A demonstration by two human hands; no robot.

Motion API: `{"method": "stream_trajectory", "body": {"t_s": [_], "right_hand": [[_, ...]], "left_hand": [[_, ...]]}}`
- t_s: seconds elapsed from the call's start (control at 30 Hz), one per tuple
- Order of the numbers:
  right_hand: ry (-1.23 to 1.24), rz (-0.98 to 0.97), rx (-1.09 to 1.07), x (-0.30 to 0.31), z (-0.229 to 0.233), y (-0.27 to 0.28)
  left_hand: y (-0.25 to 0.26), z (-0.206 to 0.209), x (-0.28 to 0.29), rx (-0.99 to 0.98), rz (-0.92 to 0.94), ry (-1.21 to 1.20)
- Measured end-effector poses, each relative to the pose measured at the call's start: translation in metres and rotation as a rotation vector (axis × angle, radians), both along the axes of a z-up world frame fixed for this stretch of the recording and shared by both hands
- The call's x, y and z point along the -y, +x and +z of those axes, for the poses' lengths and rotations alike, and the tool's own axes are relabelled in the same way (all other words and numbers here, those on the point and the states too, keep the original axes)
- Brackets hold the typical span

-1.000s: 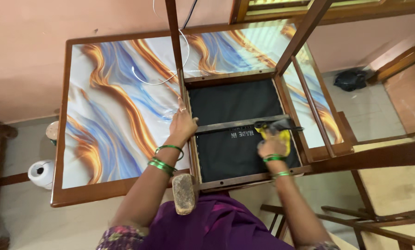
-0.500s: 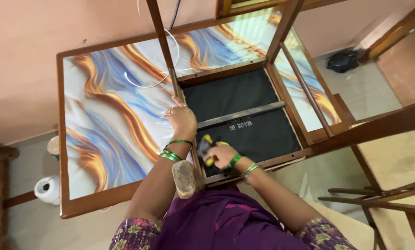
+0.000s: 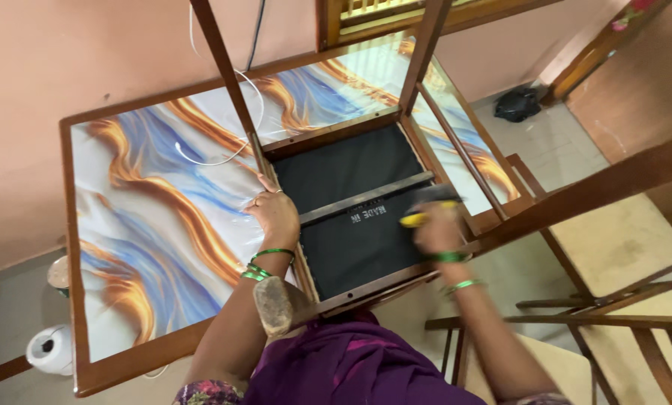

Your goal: The person wipes the wooden frame and seat of a chair with a yellow cloth. They then wipe the glass tabletop and the underside of the chair while it is inverted on the table.

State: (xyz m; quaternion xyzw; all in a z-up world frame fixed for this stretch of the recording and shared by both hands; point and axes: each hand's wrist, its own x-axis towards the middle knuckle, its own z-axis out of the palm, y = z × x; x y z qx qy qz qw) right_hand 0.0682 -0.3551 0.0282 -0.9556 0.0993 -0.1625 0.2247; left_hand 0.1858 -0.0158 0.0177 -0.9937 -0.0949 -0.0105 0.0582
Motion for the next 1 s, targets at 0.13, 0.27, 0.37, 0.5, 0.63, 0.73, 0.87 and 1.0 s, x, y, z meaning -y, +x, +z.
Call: {"method": "stream_trajectory", "body": {"t_s": [0.13,0.27,0.37,0.5,0.63,0.73,0.87,1.0], "right_hand": [[-0.098,0.621,-0.322,-0.128,-0.008,-0.025],[-0.386,0.648,-0.831,-0.115,-0.027,-0.001],[-0.310,0.428,-0.661,-0.043,-0.063,0.027],[-0.236,-0.015,-0.501,0.035,-0.081,0.050],[-0.072,-0.147,-0.610,-0.021,-0.079,0.053],[-0.156,0.368,-0.470,-0.111,-0.078,0.011],[-0.322,0.722,-0.540,-0.127,-0.065,0.003],[-0.362,0.450,-0.603,-0.058,-0.063,0.039]], "left_hand": [[0.005,-0.011,0.000,0.017,0.019,0.051],[0.003,-0.011,-0.005,-0.031,0.008,-0.077],[-0.002,-0.005,-0.005,-0.037,-0.009,-0.135],[-0.011,0.005,-0.004,-0.040,0.004,-0.197],[-0.008,0.004,-0.003,-0.011,0.004,-0.192],[-0.008,0.003,-0.001,-0.011,0.011,-0.155],[-0.008,0.011,-0.002,-0.072,0.016,-0.182],[-0.012,0.012,-0.002,-0.037,-0.002,-0.197]]}}
